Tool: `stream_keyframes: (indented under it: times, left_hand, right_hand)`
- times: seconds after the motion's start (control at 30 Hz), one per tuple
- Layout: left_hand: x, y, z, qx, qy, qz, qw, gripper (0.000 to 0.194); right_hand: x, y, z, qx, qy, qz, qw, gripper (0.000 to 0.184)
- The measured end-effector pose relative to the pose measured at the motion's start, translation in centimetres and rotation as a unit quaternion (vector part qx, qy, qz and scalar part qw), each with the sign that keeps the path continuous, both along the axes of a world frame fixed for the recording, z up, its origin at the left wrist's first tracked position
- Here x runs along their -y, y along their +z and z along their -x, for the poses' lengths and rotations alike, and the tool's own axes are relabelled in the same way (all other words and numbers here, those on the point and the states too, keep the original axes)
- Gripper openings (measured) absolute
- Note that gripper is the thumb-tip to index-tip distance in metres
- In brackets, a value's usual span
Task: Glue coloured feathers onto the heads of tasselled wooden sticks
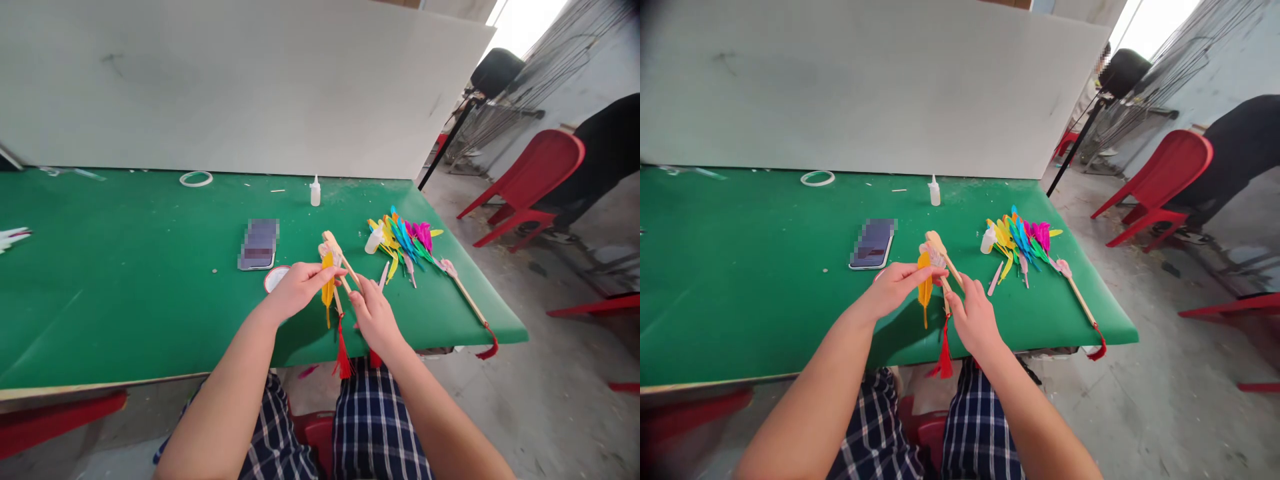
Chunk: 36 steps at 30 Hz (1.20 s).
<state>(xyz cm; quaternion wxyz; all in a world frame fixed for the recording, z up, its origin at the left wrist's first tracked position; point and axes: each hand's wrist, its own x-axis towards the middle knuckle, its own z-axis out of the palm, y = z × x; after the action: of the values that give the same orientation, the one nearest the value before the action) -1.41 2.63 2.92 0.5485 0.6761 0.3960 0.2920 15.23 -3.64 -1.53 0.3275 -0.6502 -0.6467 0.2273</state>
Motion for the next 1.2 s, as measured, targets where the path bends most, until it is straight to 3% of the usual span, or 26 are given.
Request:
stream_keyframes:
  times: [0.13, 0.3, 0.47, 0.6, 0.7, 0.8, 0.9, 1.0, 1.1, 1.2]
  left_hand:
    - [-0.7, 0.3, 1.9, 0.087, 0.070, 0.032, 0.993, 0.034]
    - [-0.9, 1.3, 4.6, 0.244, 0.169, 0.004, 0.955, 0.032]
    - [0.5, 1.9, 5.3, 0.247, 0.155, 0.017, 0.956, 0.036]
    - [1.5, 2.1, 4.8, 0.214, 0.126, 0.038, 0.968, 0.049]
    - [1.0, 1.7, 3.2, 0.206, 0.046, 0.058, 0.976, 0.042]
    - [-0.5, 0.4, 0.8, 0.153, -0.010, 0.099, 0.983, 0.035]
    - [-2.0, -1.7, -1.4, 0.056, 0.027, 0.117, 0.991, 0.036]
    - [-3.1, -3.4, -2.5, -0.040, 0.066, 0.084, 0.993, 0.040]
    - [-3.7, -4.0, -2.8, -0.069, 0.096, 0.082, 0.990, 0.040]
    - [-4.0, -4.0, -3.1, -0.073, 0.112, 0.109, 0.985, 0.037]
  right_hand:
    - [-1.4, -0.8, -0.9, -0.040, -0.052, 0.071, 0.995, 0.044]
    - [-1.9, -1.5, -0.3, 0.130, -0.016, 0.109, 0.985, 0.036]
    - [-2.0, -1.6, 2.0, 0.287, 0.017, 0.117, 0.950, 0.028]
    - [-1.9, -1.1, 1.3, 0.273, 0.040, 0.113, 0.954, 0.023]
    - [-0.8, -0.6, -1.9, 0.196, 0.015, 0.083, 0.977, 0.026]
    - [1.1, 0.4, -7.3, 0.111, -0.064, 0.054, 0.990, 0.032]
    - [2.8, 1.4, -13.9, 0.127, -0.188, 0.032, 0.974, 0.038]
    - [3.5, 1.7, -20.3, 0.206, -0.274, 0.051, 0.938, 0.041]
    - [3.2, 0.9, -24.5, 0.265, -0.297, 0.101, 0.912, 0.040]
    - [2.2, -0.5, -26.3, 0.273, -0.289, 0.147, 0.906, 0.041]
